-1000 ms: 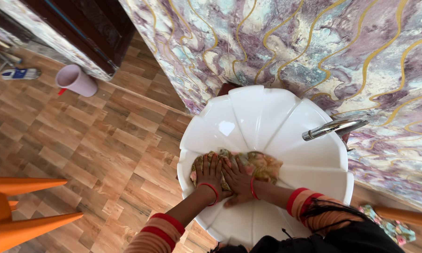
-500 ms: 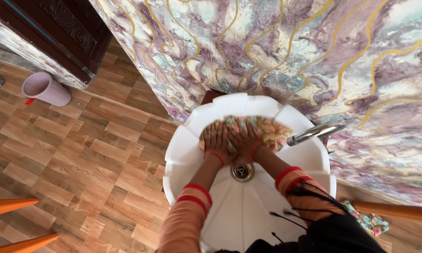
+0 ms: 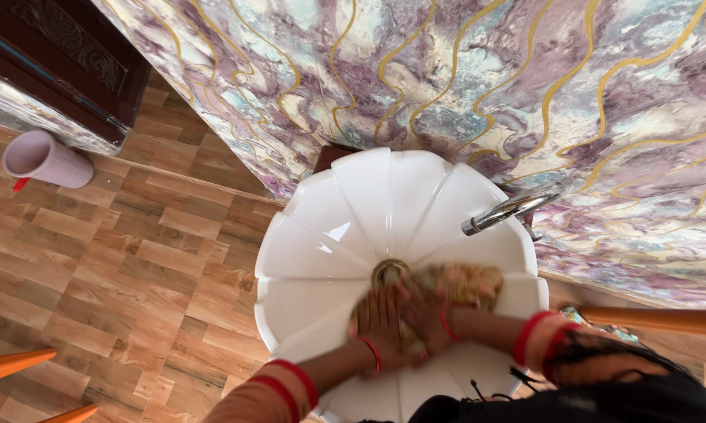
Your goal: The person cleans a sink by scrubbing and wiping the basin and edges with a cloth.
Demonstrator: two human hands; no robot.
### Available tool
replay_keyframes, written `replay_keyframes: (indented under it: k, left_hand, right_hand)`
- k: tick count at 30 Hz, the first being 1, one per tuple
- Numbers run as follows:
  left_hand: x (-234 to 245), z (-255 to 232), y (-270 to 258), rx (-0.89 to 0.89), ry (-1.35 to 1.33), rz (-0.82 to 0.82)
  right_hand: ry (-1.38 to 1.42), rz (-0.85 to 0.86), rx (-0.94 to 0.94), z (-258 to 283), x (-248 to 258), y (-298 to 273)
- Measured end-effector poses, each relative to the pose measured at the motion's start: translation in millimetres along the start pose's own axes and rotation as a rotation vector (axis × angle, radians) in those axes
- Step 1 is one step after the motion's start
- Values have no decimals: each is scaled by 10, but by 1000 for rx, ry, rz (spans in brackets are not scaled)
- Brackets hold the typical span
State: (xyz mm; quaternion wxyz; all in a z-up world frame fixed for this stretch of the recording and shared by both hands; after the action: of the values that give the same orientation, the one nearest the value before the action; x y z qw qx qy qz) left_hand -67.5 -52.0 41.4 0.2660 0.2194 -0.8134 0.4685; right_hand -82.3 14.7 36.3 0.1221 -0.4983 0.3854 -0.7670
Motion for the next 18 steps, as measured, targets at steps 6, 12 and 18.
replay_keyframes:
  k: [6,12,18]
  left_hand:
    - [939,547,845,195,385,-118]
    - [2181,721,979,188,519,-367]
    - [1538,512,680,200,575,-245]
  right_hand:
    - [-226,-138,-297,-1090,820,320]
    - [-44,-339,-577,-1720,1455,265]
    - [-132,-108,-601,-1271,840,424]
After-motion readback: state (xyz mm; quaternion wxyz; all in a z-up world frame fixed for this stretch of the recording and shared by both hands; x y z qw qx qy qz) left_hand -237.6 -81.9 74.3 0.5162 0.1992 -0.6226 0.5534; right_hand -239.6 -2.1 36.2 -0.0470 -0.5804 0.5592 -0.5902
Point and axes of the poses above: each hand's wrist, its own y-axis towards the middle knuckle, its own x-axis out of the back of the hand, z = x × y, the point moved 9 cm from there along y, towards the middle knuckle, and after that the axes turned 6 degrees about z, right-handed, at the moved point
